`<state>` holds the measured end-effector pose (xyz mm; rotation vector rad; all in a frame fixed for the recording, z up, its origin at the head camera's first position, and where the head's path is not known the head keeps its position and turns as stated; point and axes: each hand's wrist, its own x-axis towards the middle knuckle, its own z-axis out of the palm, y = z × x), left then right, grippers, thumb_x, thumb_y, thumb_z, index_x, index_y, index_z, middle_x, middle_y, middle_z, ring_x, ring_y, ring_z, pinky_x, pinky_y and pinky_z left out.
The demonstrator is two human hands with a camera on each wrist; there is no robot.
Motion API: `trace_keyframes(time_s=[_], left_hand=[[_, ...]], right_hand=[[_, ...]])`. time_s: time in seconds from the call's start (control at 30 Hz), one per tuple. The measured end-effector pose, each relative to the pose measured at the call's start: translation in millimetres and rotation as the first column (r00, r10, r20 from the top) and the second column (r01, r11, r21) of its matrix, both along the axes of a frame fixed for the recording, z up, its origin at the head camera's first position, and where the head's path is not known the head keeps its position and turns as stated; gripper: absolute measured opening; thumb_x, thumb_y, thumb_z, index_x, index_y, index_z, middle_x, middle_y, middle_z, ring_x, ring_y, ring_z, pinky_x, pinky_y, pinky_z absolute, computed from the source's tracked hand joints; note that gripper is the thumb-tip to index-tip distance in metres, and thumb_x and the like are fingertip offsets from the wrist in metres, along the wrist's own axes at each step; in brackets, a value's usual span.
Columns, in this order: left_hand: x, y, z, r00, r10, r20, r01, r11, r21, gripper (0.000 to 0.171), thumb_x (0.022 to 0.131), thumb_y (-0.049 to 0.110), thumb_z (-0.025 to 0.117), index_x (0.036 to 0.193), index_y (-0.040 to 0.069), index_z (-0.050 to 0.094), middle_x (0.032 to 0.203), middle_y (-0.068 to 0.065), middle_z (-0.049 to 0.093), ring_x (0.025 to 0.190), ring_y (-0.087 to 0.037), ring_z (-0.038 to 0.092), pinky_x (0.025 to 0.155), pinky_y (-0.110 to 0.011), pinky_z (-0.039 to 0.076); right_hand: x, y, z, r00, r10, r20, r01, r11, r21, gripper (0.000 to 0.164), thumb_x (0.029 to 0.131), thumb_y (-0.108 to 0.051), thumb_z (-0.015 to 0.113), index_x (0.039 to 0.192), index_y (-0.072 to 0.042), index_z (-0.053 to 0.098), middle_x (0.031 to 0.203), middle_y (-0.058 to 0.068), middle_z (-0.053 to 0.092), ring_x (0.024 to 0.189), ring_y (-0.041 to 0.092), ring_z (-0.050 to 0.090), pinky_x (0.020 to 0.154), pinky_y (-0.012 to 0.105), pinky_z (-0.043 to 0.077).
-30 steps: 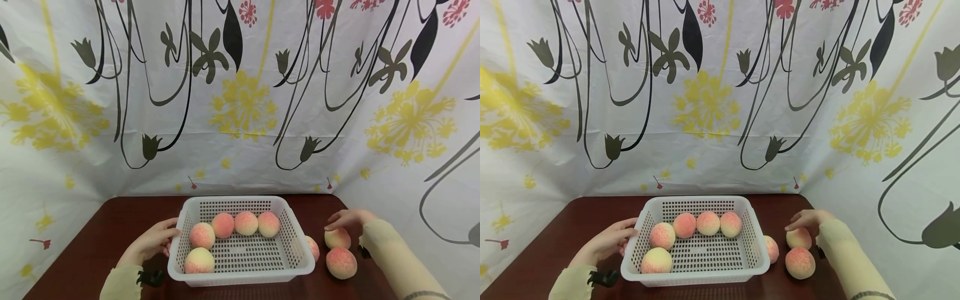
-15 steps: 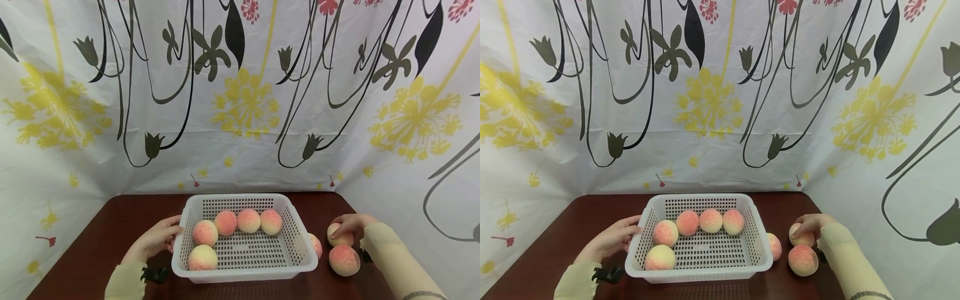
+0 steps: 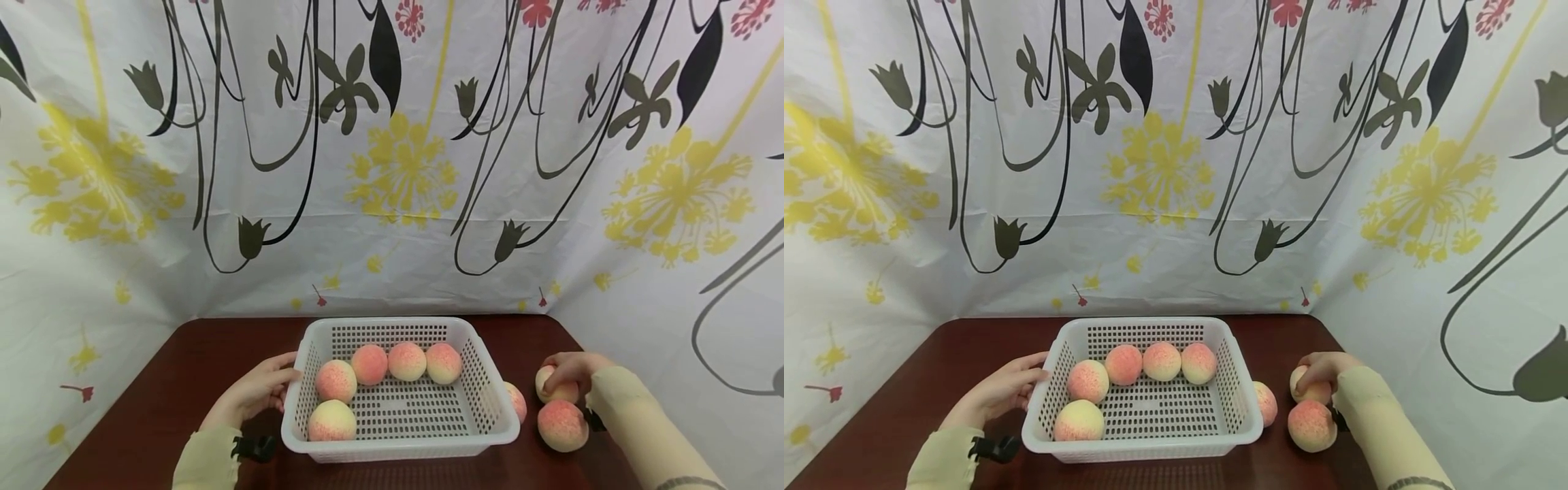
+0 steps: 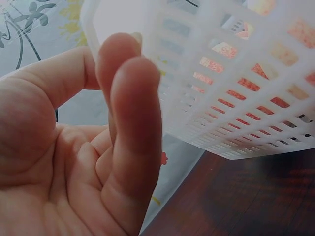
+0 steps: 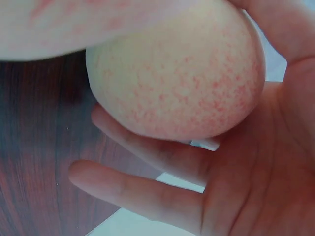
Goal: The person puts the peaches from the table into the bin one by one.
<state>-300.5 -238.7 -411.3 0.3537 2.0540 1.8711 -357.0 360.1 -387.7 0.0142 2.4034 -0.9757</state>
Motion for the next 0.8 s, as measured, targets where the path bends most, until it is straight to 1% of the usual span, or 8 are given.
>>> trace_keyframes(time_s=[0.1,0.2,0.23,0.4,0.5,0.63,0.7,0.8], left_hand=[[0.1,0,0.0,1.0,-0.003,0.0,0.003,1.0,0.002,0.066,0.096,0.014,0.052,0.149,-0.008,0.02,0.092,-0.017,0.066,0.051,-0.009,0.054,0.05,-0.026,0.051],[-0.3,0,-0.2,1.0,-0.004,0.005,0.004,1.0,0.002,0.066,0.096,0.014,0.052,0.149,-0.008,0.02,0.092,-0.016,0.066,0.051,-0.009,0.054,0.05,-0.026,0.051],[-0.3,0,-0.2,1.0,-0.002,0.004,0.002,1.0,0.0,0.065,0.096,0.014,0.052,0.149,-0.008,0.02,0.093,-0.017,0.066,0.052,-0.009,0.054,0.05,-0.026,0.051],[-0.8,1,-1.3,1.0,0.013,0.009,-0.013,1.0,-0.008,0.066,0.095,0.014,0.052,0.149,-0.008,0.021,0.094,-0.017,0.066,0.053,-0.009,0.054,0.051,-0.026,0.051],[-0.6,0,-1.3,1.0,0.013,0.007,-0.013,1.0,-0.004,0.066,0.095,0.015,0.053,0.149,-0.008,0.021,0.094,-0.016,0.065,0.053,-0.009,0.054,0.051,-0.026,0.05],[-0.2,0,-2.9,1.0,0.008,0.007,-0.008,1.0,0.007,0.066,0.095,0.014,0.053,0.148,-0.008,0.023,0.093,-0.016,0.065,0.053,-0.009,0.053,0.051,-0.026,0.05],[-0.3,1,-4.0,1.0,0.012,0.006,-0.012,1.0,0.008,0.065,0.094,0.014,0.054,0.148,-0.008,0.024,0.091,-0.016,0.065,0.053,-0.009,0.053,0.051,-0.026,0.05],[-0.7,1,-5.2,1.0,0.021,0.008,-0.021,1.0,0.005,0.065,0.094,0.014,0.054,0.148,-0.007,0.025,0.09,-0.015,0.065,0.053,-0.009,0.052,0.051,-0.026,0.05]], right_hand=[[-0.7,2,1.0,1.0,-0.004,-0.014,0.004,1.0,0.028,0.057,0.074,-0.011,0.072,0.123,0.007,0.049,0.105,0.016,0.052,0.089,0.028,0.054,0.072,0.042,0.051],[-2.3,4,5.5,0.999,0.002,-0.036,0.0,0.999,0.038,0.057,0.074,-0.012,0.072,0.122,0.007,0.049,0.104,0.017,0.051,0.089,0.028,0.053,0.071,0.043,0.051],[-3.0,5,7.7,0.999,-0.004,-0.041,0.006,0.999,0.033,0.058,0.074,-0.011,0.072,0.123,0.007,0.049,0.104,0.016,0.051,0.089,0.028,0.053,0.071,0.042,0.05],[-1.9,6,23.5,0.998,0.019,-0.052,-0.018,1.0,0.02,0.055,0.075,-0.011,0.07,0.121,0.008,0.047,0.103,0.016,0.05,0.088,0.028,0.052,0.071,0.04,0.049],[-1.0,3,37.8,0.992,0.082,-0.097,-0.07,0.99,0.12,0.046,0.078,-0.017,0.07,0.114,0.003,0.051,0.098,0.013,0.051,0.083,0.027,0.052,0.068,0.041,0.048],[1.8,-1,57.3,0.977,0.161,-0.14,-0.119,0.956,0.269,0.039,0.078,-0.026,0.068,0.107,-0.004,0.054,0.093,0.011,0.053,0.079,0.026,0.053,0.065,0.047,0.046],[2.4,-2,66.9,0.976,0.167,-0.138,-0.122,0.949,0.291,0.043,0.079,-0.028,0.068,0.111,-0.003,0.053,0.096,0.012,0.053,0.083,0.029,0.054,0.066,0.051,0.046],[3.3,-6,81.3,0.98,0.152,-0.127,-0.11,0.951,0.288,0.051,0.08,-0.029,0.068,0.119,-0.001,0.05,0.102,0.015,0.053,0.09,0.032,0.054,0.067,0.056,0.046]])
